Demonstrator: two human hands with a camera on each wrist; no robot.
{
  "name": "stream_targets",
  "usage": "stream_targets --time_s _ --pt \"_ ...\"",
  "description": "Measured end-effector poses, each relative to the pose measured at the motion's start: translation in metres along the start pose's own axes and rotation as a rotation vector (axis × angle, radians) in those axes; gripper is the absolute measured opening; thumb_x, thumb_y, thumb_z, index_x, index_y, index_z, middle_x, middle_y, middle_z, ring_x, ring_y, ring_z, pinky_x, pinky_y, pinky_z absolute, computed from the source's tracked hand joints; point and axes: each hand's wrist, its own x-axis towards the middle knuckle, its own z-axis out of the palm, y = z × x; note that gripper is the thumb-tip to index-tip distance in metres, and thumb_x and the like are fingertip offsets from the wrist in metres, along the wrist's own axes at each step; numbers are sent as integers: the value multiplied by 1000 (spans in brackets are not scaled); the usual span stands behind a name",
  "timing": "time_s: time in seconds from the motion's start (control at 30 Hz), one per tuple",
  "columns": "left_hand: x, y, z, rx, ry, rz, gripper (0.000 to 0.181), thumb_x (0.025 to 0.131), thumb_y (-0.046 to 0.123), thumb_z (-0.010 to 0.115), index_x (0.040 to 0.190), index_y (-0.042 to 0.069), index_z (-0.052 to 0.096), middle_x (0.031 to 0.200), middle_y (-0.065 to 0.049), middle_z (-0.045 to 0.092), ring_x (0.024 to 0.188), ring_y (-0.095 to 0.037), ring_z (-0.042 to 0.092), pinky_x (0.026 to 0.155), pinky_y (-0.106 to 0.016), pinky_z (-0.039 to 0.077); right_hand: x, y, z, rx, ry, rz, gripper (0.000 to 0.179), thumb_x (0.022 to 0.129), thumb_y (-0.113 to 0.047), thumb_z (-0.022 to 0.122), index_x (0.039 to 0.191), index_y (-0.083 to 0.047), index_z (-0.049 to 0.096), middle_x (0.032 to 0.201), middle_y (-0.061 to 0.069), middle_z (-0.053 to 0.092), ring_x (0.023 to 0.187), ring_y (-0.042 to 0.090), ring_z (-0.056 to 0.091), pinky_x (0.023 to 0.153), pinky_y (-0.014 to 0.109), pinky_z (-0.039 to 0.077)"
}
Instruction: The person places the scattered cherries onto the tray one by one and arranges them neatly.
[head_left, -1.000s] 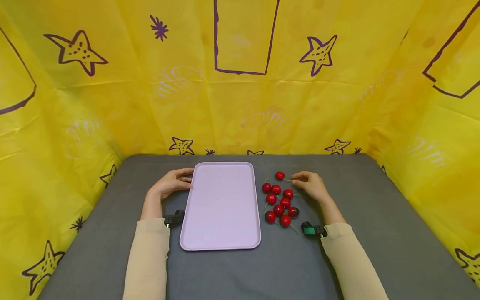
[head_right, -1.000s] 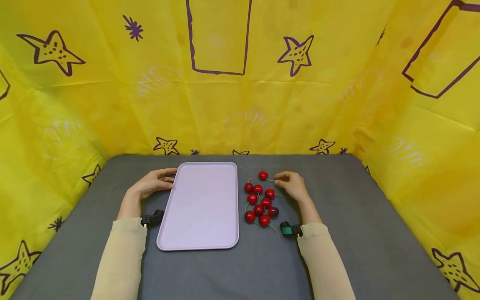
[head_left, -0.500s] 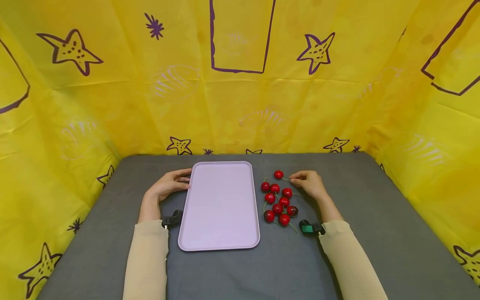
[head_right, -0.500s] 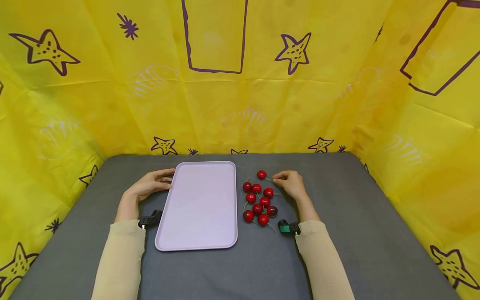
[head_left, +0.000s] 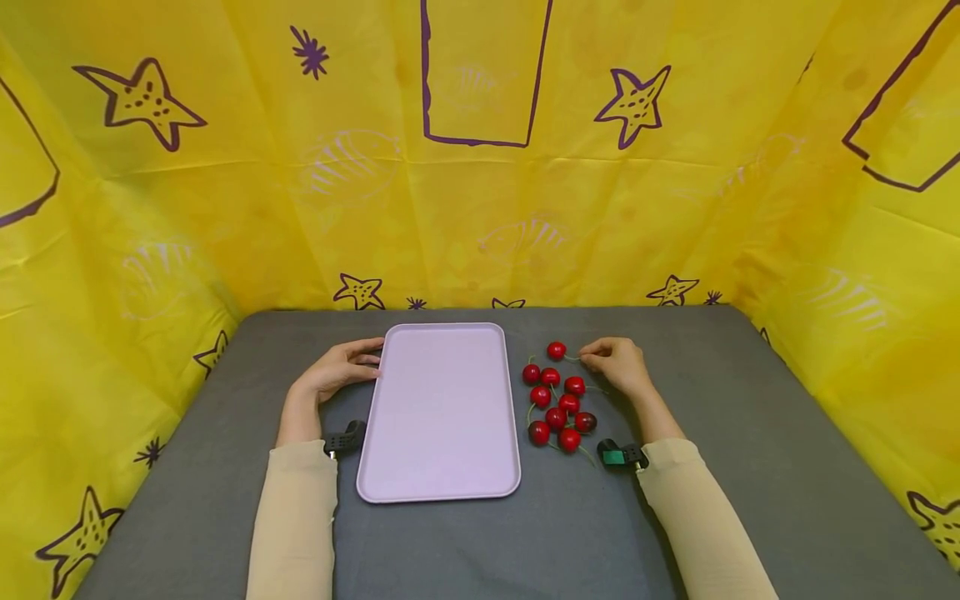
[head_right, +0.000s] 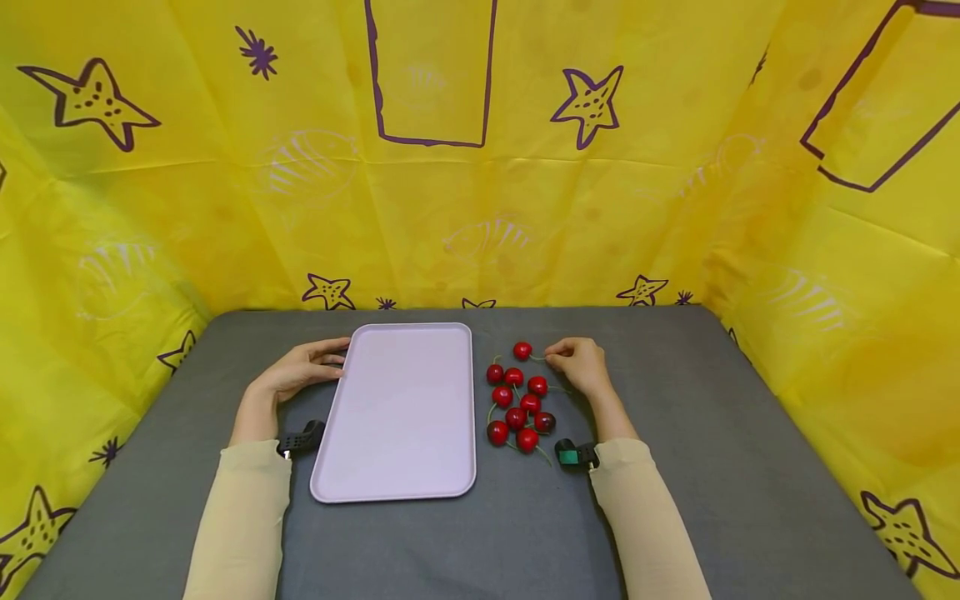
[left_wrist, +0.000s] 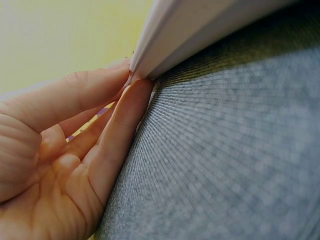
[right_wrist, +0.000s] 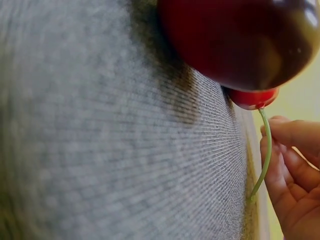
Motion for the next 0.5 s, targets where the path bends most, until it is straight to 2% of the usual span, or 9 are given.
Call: stream_targets --time_s 0.37,0.5 --pt "0 -2 0 9 -3 15 75 89 14 72 154 7 34 147 -25 47 110 -10 57 90 -17 56 -1 -8 -4 27 72 -10 14 87 -19 72 95 -10 79 82 9 77 67 6 59 62 20 46" --pt "0 -2 1 16 -3 18 75 89 14 72 154 6 34 147 -25 47 109 -9 57 89 -17 55 -1 -10 -6 22 105 -30 15 87 -19 70 95 -10 79 83 8 77 71 10 63 62 20 46"
